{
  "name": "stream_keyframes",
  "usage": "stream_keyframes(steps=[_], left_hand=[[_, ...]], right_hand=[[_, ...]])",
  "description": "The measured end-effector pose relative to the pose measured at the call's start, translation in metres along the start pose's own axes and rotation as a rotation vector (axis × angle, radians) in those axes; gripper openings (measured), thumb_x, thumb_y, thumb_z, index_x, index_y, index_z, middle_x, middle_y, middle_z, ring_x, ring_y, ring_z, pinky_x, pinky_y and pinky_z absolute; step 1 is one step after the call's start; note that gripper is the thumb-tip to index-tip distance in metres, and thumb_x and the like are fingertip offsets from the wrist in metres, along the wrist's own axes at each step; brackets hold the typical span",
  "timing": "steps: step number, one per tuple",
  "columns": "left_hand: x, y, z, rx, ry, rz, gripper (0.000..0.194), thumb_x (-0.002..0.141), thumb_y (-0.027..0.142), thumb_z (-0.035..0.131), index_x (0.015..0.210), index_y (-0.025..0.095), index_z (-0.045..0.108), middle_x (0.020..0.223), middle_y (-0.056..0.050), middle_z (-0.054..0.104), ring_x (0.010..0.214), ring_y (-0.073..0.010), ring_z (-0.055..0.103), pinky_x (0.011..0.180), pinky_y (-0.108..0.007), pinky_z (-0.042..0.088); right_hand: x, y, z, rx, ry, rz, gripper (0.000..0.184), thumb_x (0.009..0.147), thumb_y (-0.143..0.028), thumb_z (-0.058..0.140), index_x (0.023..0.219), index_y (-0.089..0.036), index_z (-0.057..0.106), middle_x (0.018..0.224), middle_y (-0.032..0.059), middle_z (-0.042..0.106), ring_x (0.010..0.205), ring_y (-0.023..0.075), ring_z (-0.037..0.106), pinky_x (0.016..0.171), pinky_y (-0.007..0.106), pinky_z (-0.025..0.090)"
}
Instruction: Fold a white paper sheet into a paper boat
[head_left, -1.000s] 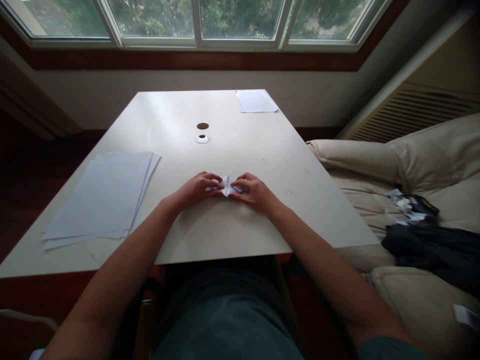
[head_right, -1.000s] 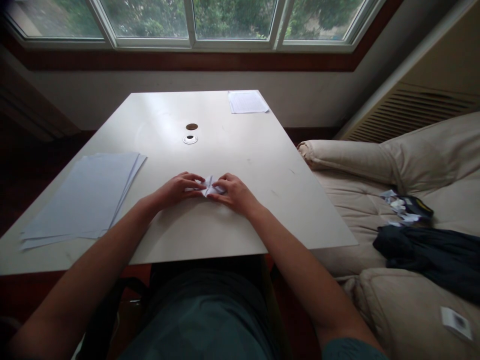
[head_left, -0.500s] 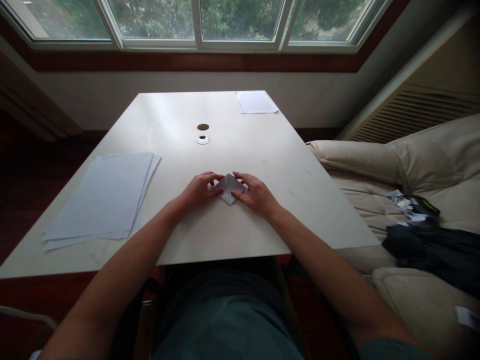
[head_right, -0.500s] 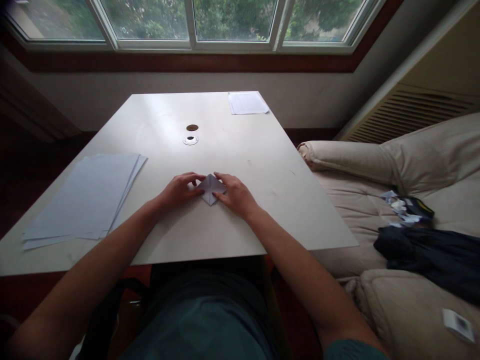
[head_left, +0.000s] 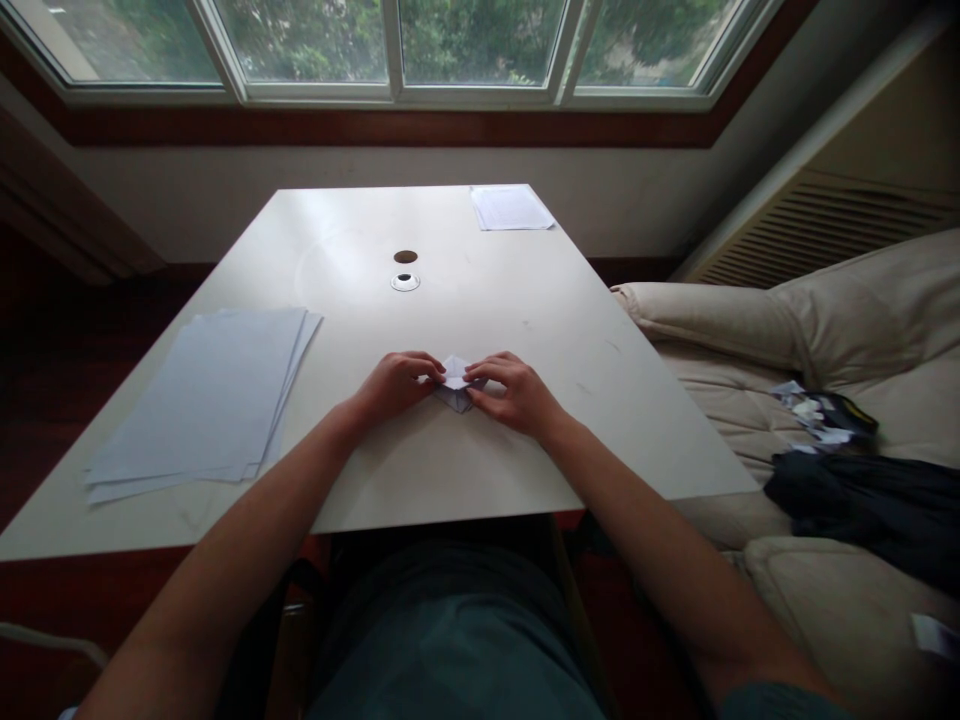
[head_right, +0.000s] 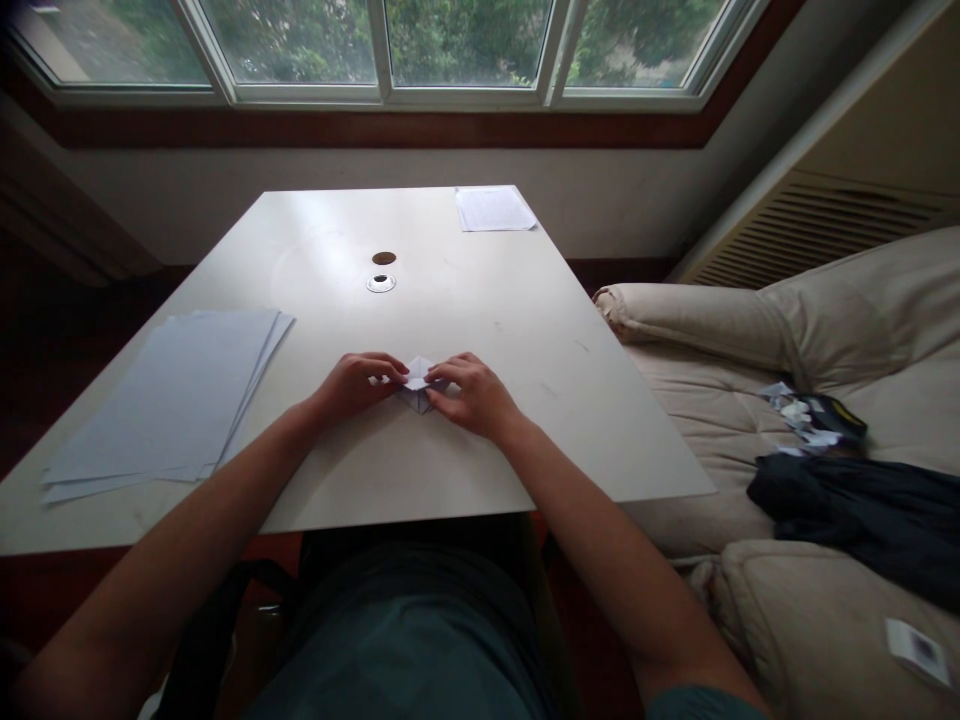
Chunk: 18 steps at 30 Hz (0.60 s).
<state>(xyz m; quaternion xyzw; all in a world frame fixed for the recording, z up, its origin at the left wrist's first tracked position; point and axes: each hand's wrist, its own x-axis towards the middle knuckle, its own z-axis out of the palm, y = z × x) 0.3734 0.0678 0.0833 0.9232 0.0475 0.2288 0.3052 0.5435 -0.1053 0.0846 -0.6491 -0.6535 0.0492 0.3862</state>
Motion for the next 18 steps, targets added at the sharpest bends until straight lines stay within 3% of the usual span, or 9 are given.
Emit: stream_keyframes(steps=[9,18], left_hand=[[-0.0015,0.0011,-0.0019,0.062,0.001,0.065,0.013,0.085,0.020,0.064,0.082,0.021,0.077,0.096,-0.005,0.076,0.082,-0.0168,0.072,0.074,-0.027,0.055],[-0.0022,-0.0021,0.0000,0.088,0.145,0.112,0.012,0.084,0.015,0.065,0.081,0.020,0.076,0.094,-0.005,0.076,0.081,-0.0155,0.072,0.074,-0.025,0.054]], right_hand=[[-0.0016,0.0004,0.0025,-0.002,0.046,0.137,0.018,0.091,-0.033,0.060,0.095,-0.024,0.075,0.095,0.0057,0.074,0.095,0.0225,0.065,0.086,0.037,0.052],[-0.0011,0.0004,0.0049,-0.015,0.022,0.151,0.036,0.089,-0.041,0.062,0.120,-0.021,0.067,0.112,0.0100,0.070,0.110,0.0260,0.059,0.095,0.042,0.049]])
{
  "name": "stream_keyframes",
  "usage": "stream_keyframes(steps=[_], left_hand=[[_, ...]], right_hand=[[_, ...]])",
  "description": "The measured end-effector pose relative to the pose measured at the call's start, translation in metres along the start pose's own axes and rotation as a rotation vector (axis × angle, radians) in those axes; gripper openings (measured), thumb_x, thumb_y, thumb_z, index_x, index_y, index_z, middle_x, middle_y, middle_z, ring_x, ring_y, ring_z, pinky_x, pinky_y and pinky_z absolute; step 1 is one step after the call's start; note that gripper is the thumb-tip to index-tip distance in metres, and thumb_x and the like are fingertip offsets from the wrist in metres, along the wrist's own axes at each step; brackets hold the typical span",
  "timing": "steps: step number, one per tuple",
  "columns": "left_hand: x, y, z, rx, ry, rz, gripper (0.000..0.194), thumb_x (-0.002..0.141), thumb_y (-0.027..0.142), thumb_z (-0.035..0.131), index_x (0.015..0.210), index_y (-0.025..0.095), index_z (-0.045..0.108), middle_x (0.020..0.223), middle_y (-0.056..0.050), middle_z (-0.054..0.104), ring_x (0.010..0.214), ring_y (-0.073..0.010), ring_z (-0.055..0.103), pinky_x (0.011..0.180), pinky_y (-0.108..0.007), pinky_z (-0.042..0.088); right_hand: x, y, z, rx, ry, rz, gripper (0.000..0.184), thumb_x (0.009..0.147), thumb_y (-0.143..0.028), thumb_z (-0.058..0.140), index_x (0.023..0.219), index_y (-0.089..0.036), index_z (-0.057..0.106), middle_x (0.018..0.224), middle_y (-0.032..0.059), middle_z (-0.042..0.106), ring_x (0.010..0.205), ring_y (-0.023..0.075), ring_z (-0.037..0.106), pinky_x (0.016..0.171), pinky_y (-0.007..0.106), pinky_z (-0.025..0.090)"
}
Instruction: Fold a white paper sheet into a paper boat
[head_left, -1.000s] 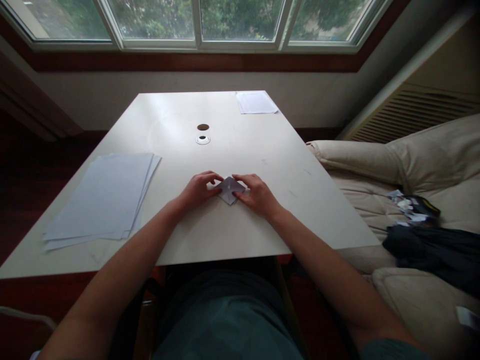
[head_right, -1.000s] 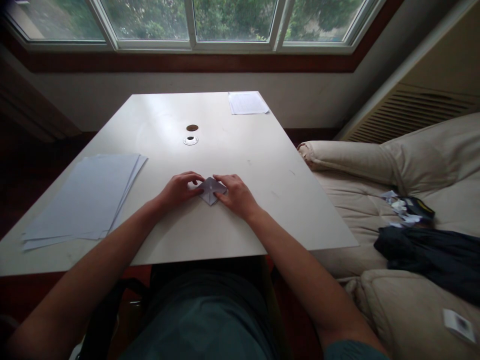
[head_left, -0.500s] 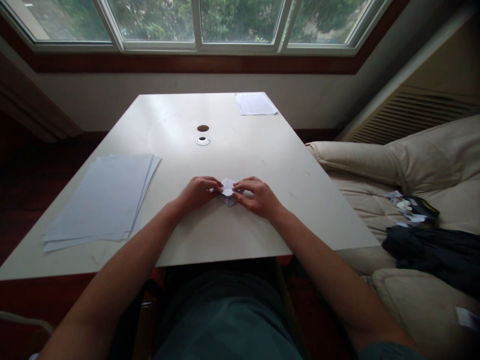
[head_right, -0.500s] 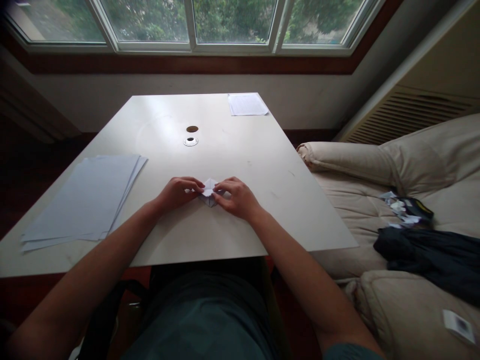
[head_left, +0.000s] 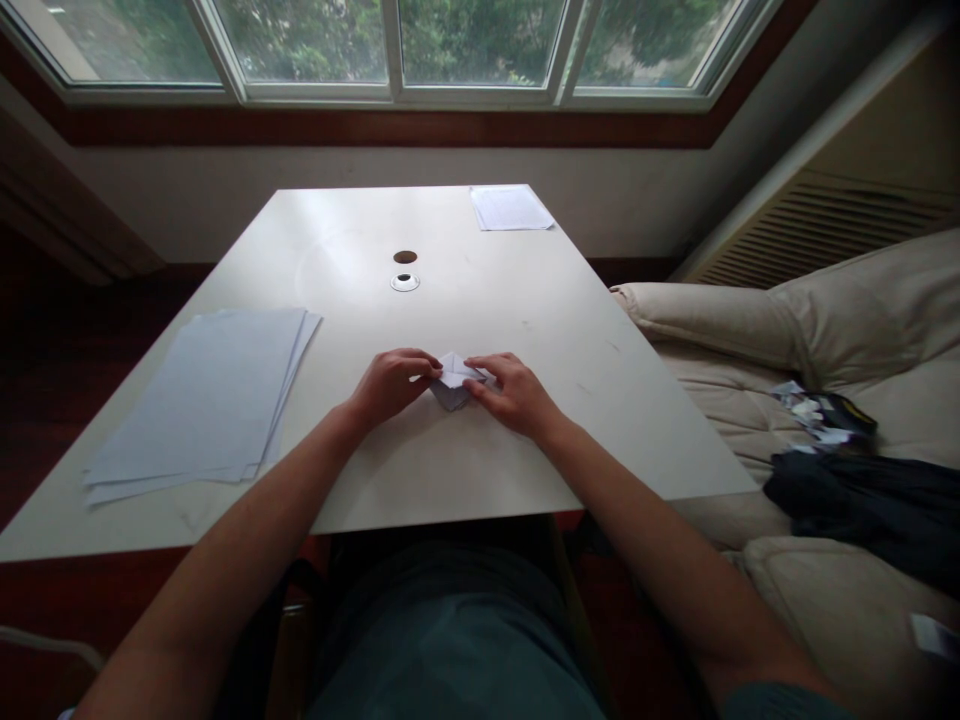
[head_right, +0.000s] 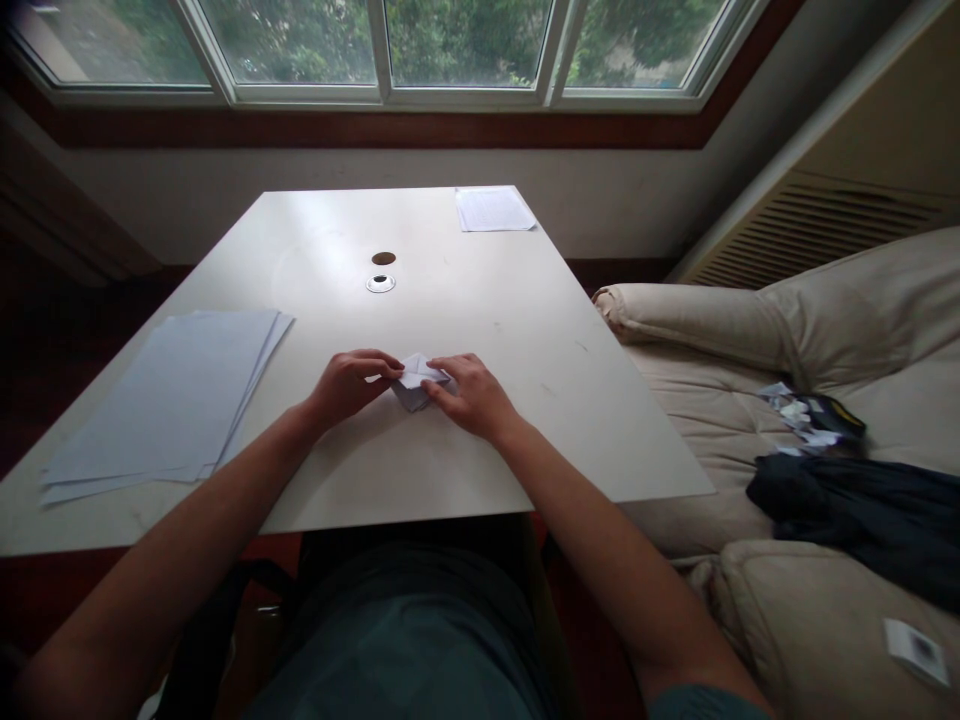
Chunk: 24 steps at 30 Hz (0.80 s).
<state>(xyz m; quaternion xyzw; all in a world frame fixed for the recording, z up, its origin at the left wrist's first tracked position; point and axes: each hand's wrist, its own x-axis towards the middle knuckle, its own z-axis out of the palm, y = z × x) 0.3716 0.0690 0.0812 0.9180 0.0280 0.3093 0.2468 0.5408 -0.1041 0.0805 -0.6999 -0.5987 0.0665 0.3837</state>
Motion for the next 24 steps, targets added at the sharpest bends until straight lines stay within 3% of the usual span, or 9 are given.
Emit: stream_keyframes(steps=[5,12,15,20,24], left_hand=[[-0.001,0.001,0.000,-0.009,0.046,0.005,0.012,0.086,0.017,0.065,0.079,0.020,0.075,0.094,-0.005,0.076,0.081,-0.0156,0.071,0.073,-0.026,0.055],[0.003,0.003,-0.004,0.021,0.062,0.086,0.013,0.086,0.018,0.066,0.076,0.020,0.073,0.096,-0.006,0.075,0.086,-0.0169,0.067,0.077,-0.031,0.054],[0.004,0.005,-0.006,0.057,0.071,0.097,0.014,0.084,0.014,0.065,0.075,0.021,0.073,0.100,-0.005,0.073,0.092,-0.0181,0.063,0.079,-0.033,0.053],[0.004,0.010,-0.007,0.040,0.051,0.082,0.022,0.079,0.009,0.064,0.094,0.022,0.074,0.105,-0.006,0.068,0.097,-0.0196,0.060,0.084,-0.037,0.052],[0.005,0.010,-0.005,0.032,0.059,0.075,0.021,0.082,0.020,0.069,0.102,0.022,0.072,0.099,-0.007,0.067,0.092,-0.0196,0.060,0.082,-0.036,0.051]], right_hand=[[-0.001,-0.001,0.002,0.010,-0.002,0.036,0.040,0.089,-0.046,0.061,0.121,-0.021,0.067,0.113,0.0112,0.070,0.111,0.0274,0.060,0.097,0.045,0.049],[0.001,-0.001,0.004,0.174,0.078,0.046,0.047,0.078,-0.039,0.075,0.120,-0.023,0.063,0.117,0.0084,0.067,0.096,0.0234,0.064,0.069,0.033,0.052],[0.001,-0.004,0.002,0.213,0.112,0.028,0.048,0.075,-0.032,0.077,0.121,-0.025,0.062,0.119,0.0072,0.065,0.094,0.0216,0.063,0.065,0.031,0.050],[0.001,-0.008,-0.001,0.241,0.120,-0.028,0.051,0.076,-0.025,0.075,0.125,-0.028,0.060,0.119,0.0062,0.062,0.094,0.0204,0.061,0.064,0.030,0.050],[0.000,-0.009,-0.001,0.263,0.091,-0.106,0.054,0.077,-0.023,0.073,0.128,-0.030,0.058,0.123,0.0062,0.061,0.098,0.0208,0.061,0.064,0.030,0.051]])
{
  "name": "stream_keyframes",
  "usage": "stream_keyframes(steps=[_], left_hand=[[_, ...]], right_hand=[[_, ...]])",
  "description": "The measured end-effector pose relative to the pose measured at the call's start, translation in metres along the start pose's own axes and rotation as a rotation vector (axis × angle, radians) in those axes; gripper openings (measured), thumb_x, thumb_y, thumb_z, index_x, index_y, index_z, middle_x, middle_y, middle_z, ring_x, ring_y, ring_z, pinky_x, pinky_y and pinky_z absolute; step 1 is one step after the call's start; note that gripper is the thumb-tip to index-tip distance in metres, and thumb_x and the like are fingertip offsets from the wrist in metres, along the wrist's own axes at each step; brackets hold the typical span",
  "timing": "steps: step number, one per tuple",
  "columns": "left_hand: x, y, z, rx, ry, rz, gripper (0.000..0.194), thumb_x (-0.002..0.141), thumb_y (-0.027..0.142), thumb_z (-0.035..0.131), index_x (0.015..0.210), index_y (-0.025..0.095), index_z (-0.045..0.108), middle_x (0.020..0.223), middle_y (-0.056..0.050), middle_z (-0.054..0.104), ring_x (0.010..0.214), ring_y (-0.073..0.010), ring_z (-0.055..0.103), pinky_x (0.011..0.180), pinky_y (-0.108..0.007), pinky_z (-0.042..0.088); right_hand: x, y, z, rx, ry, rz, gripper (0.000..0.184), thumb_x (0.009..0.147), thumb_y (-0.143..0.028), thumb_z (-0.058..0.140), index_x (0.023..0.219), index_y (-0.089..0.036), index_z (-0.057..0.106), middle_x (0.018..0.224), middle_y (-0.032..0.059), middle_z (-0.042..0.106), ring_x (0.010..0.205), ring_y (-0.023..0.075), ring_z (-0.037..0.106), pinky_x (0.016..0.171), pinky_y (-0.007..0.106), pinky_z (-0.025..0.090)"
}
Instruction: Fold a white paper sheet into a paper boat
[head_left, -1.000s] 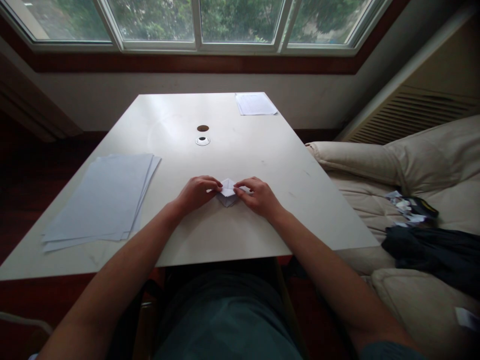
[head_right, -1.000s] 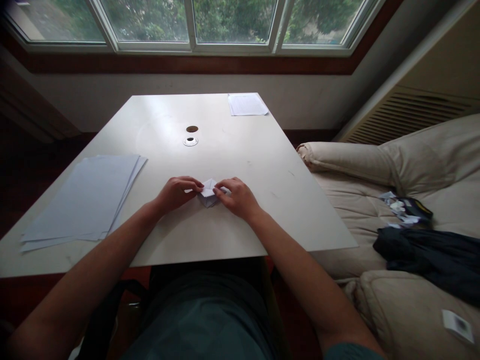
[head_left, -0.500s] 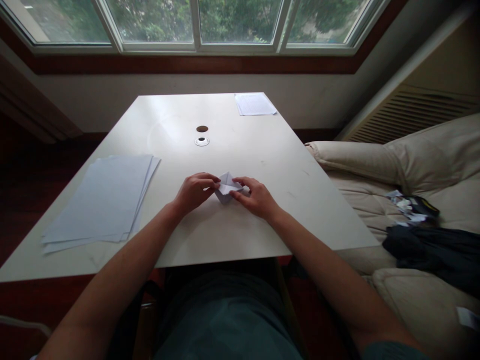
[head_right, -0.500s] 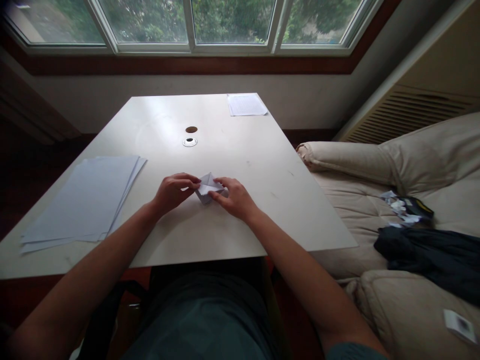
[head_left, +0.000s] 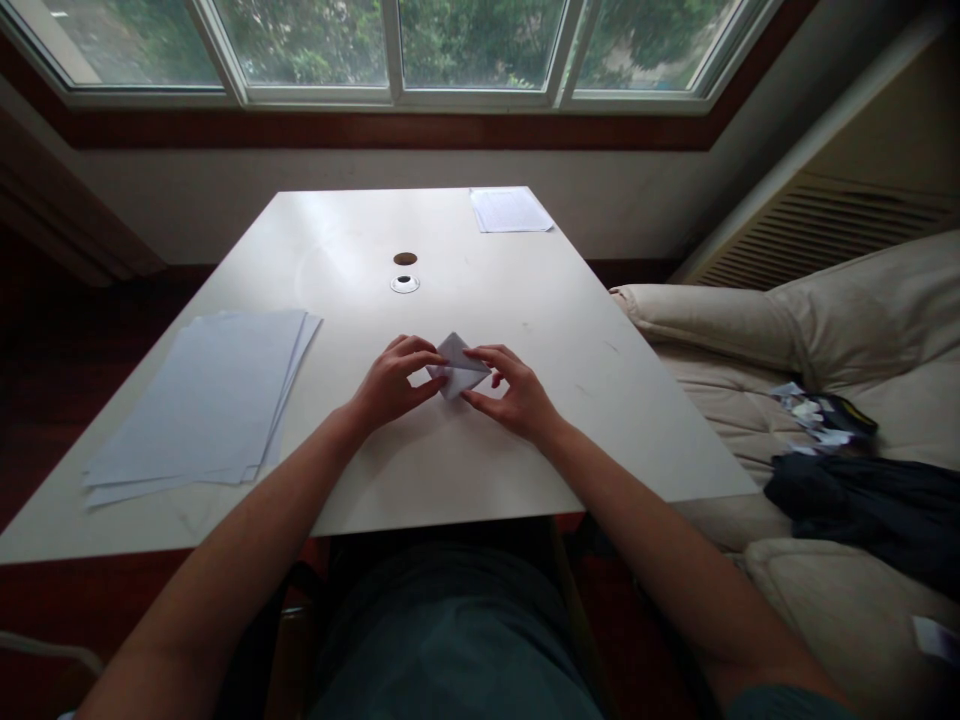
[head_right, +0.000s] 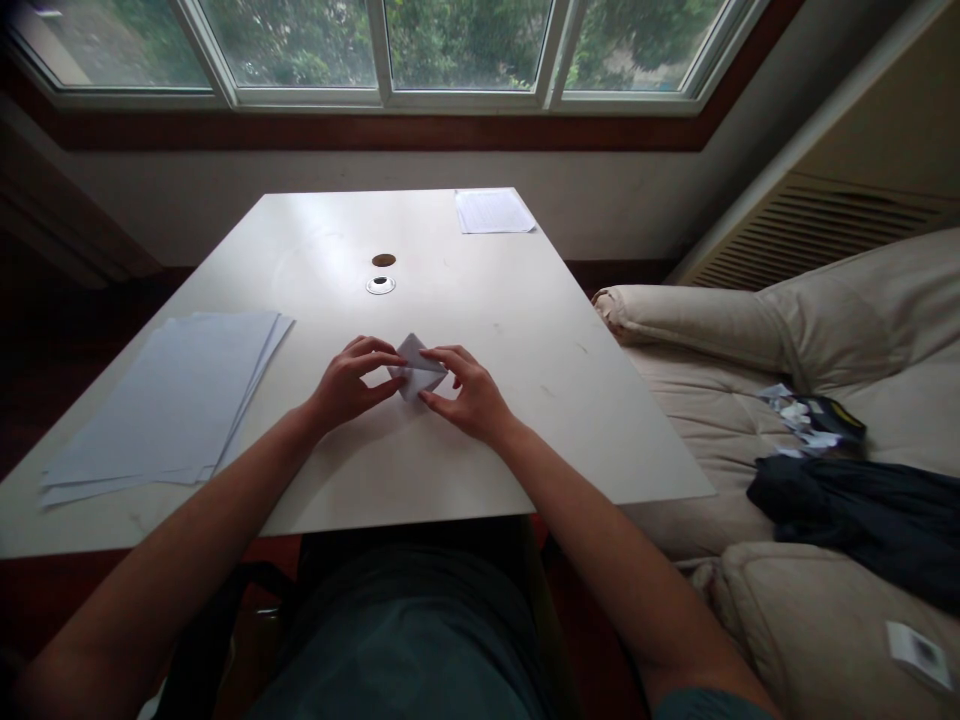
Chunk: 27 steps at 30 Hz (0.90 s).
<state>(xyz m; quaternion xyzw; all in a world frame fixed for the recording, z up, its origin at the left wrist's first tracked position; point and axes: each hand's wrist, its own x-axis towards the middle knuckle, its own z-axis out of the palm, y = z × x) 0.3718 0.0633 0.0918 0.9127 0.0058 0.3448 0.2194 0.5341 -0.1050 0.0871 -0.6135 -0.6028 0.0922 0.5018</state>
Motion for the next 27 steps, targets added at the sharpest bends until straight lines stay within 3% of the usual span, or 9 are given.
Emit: stream_keyframes(steps=[7,12,15,20,27], left_hand=[[-0.0016,-0.0022,0.0036,0.083,-0.047,-0.002,0.033,0.080,0.030,0.075,0.110,0.021,0.066,0.104,-0.008,0.063,0.096,-0.0221,0.057,0.083,-0.039,0.051],[-0.0019,-0.0017,0.0045,0.106,-0.026,0.000,0.055,0.079,0.027,0.075,0.130,0.024,0.054,0.126,-0.011,0.058,0.116,-0.0264,0.053,0.097,-0.045,0.048],[-0.0023,-0.0023,0.0059,0.078,-0.051,0.001,0.063,0.080,0.027,0.074,0.137,0.025,0.049,0.128,-0.011,0.057,0.117,-0.0265,0.055,0.097,-0.044,0.049],[-0.0027,-0.0024,0.0070,0.042,-0.070,-0.028,0.064,0.080,0.026,0.074,0.138,0.025,0.048,0.123,-0.013,0.058,0.109,-0.0249,0.060,0.091,-0.040,0.052],[-0.0031,-0.0025,0.0041,0.022,-0.084,-0.047,0.059,0.079,0.024,0.074,0.134,0.024,0.053,0.117,-0.011,0.060,0.101,-0.0224,0.062,0.083,-0.036,0.053]], right_hand=[[-0.0016,0.0010,0.0012,0.057,-0.005,-0.042,0.045,0.083,-0.023,0.068,0.127,-0.030,0.059,0.123,0.0063,0.061,0.101,0.0207,0.062,0.069,0.031,0.054],[-0.0012,0.0031,0.0037,0.120,0.007,-0.008,0.037,0.084,-0.022,0.066,0.120,-0.028,0.062,0.117,0.0049,0.063,0.092,0.0177,0.064,0.069,0.031,0.055],[-0.0015,0.0038,0.0052,0.151,0.013,0.031,0.038,0.081,-0.024,0.068,0.119,-0.027,0.062,0.114,0.0050,0.065,0.084,0.0165,0.066,0.068,0.031,0.056],[-0.0023,0.0032,0.0062,0.156,-0.005,0.080,0.045,0.079,-0.026,0.070,0.123,-0.024,0.059,0.110,0.0060,0.070,0.084,0.0182,0.068,0.071,0.034,0.058],[-0.0023,0.0030,0.0065,0.106,0.008,0.055,0.041,0.079,-0.029,0.070,0.119,-0.023,0.063,0.106,0.0064,0.070,0.088,0.0198,0.068,0.071,0.035,0.059]])
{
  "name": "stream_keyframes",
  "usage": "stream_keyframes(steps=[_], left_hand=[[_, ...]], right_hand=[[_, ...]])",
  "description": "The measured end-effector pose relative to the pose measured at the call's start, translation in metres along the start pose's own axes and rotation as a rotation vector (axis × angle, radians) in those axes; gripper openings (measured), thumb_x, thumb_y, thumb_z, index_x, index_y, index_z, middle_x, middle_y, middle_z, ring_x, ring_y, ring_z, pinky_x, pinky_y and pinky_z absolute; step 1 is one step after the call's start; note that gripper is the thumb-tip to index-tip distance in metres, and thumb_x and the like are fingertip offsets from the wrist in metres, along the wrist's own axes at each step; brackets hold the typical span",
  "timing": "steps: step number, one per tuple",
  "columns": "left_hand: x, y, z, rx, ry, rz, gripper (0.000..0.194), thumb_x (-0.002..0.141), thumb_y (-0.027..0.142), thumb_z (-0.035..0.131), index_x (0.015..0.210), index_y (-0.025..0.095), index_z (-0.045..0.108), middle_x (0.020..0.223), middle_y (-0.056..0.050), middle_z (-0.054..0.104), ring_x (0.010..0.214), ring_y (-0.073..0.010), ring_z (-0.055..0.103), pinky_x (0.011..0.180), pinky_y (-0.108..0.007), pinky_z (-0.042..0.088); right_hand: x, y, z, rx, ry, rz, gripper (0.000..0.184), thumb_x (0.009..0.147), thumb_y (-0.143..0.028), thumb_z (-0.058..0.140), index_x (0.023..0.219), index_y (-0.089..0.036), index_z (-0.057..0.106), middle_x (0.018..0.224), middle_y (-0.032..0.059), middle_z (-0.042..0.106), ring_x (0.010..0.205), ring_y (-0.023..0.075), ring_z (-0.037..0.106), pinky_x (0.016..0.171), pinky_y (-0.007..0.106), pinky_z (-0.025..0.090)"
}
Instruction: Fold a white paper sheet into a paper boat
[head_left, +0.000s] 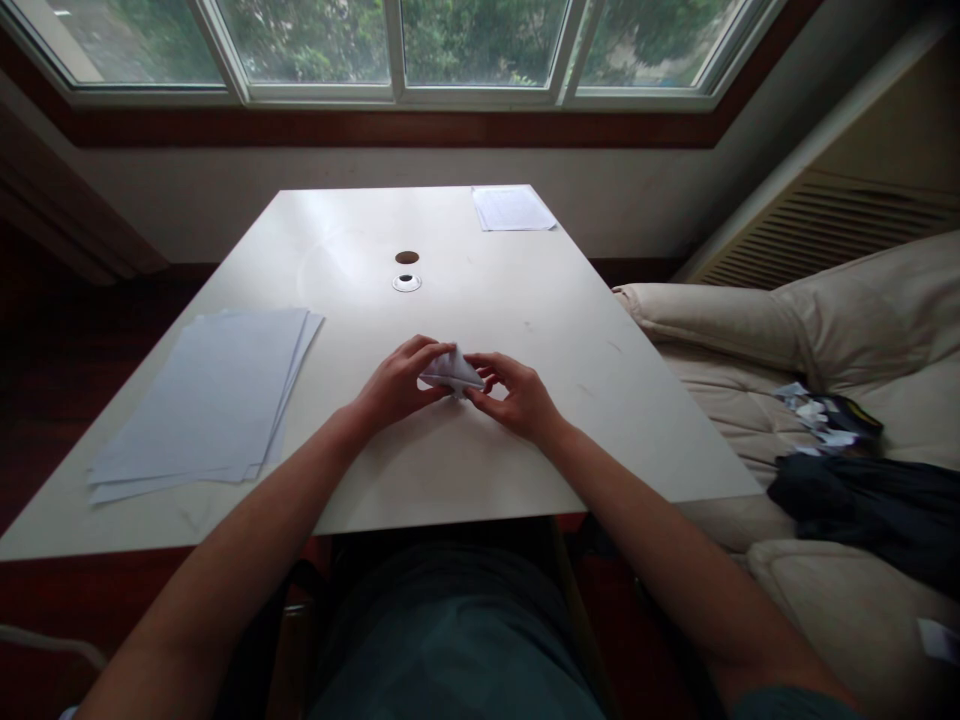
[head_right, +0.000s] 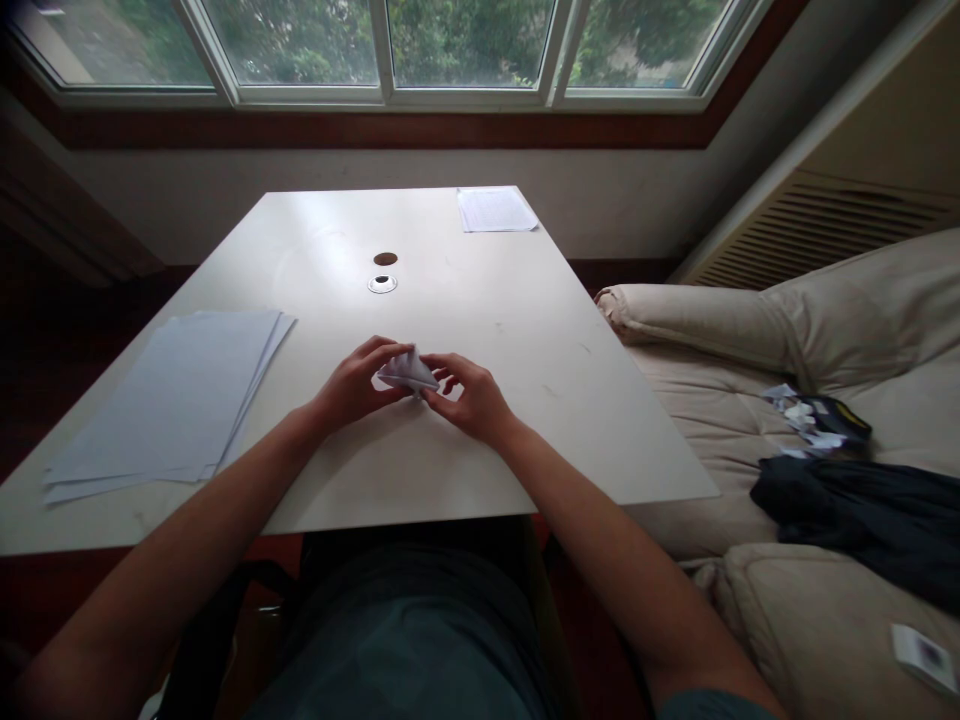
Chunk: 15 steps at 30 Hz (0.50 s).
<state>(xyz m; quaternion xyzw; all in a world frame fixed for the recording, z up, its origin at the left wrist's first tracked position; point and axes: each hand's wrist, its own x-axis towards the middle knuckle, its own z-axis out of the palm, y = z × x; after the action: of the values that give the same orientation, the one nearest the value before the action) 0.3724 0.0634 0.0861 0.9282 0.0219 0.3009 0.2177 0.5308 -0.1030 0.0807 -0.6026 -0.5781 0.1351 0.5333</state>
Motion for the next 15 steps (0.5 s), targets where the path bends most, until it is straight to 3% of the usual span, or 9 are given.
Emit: stream_keyframes(steps=[6,12,15], left_hand=[[0.0006,0.0024,-0.0015,-0.096,0.012,-0.042,0.062,0.077,0.027,0.075,0.135,0.023,0.052,0.119,-0.012,0.060,0.100,-0.0214,0.062,0.079,-0.032,0.053],[0.0002,0.0020,-0.0012,-0.250,-0.058,-0.293,0.058,0.084,0.033,0.067,0.138,0.022,0.048,0.101,-0.007,0.067,0.075,-0.0150,0.064,0.064,-0.025,0.051],[0.0002,0.0011,-0.0010,-0.298,-0.056,-0.353,0.051,0.085,0.035,0.066,0.133,0.022,0.052,0.095,-0.005,0.069,0.070,-0.0142,0.064,0.062,-0.025,0.050]], right_hand=[[0.0004,0.0011,-0.0009,0.020,0.019,0.014,0.044,0.080,-0.025,0.069,0.122,-0.024,0.060,0.106,0.0058,0.070,0.087,0.0189,0.067,0.071,0.034,0.057],[0.0013,0.0045,-0.0008,0.019,0.070,0.083,0.047,0.081,-0.030,0.068,0.126,-0.026,0.057,0.109,0.0062,0.068,0.086,0.0189,0.067,0.069,0.032,0.058],[0.0013,0.0038,-0.0013,-0.004,0.065,0.101,0.044,0.083,-0.032,0.066,0.126,-0.027,0.057,0.109,0.0065,0.068,0.087,0.0193,0.067,0.071,0.033,0.057]])
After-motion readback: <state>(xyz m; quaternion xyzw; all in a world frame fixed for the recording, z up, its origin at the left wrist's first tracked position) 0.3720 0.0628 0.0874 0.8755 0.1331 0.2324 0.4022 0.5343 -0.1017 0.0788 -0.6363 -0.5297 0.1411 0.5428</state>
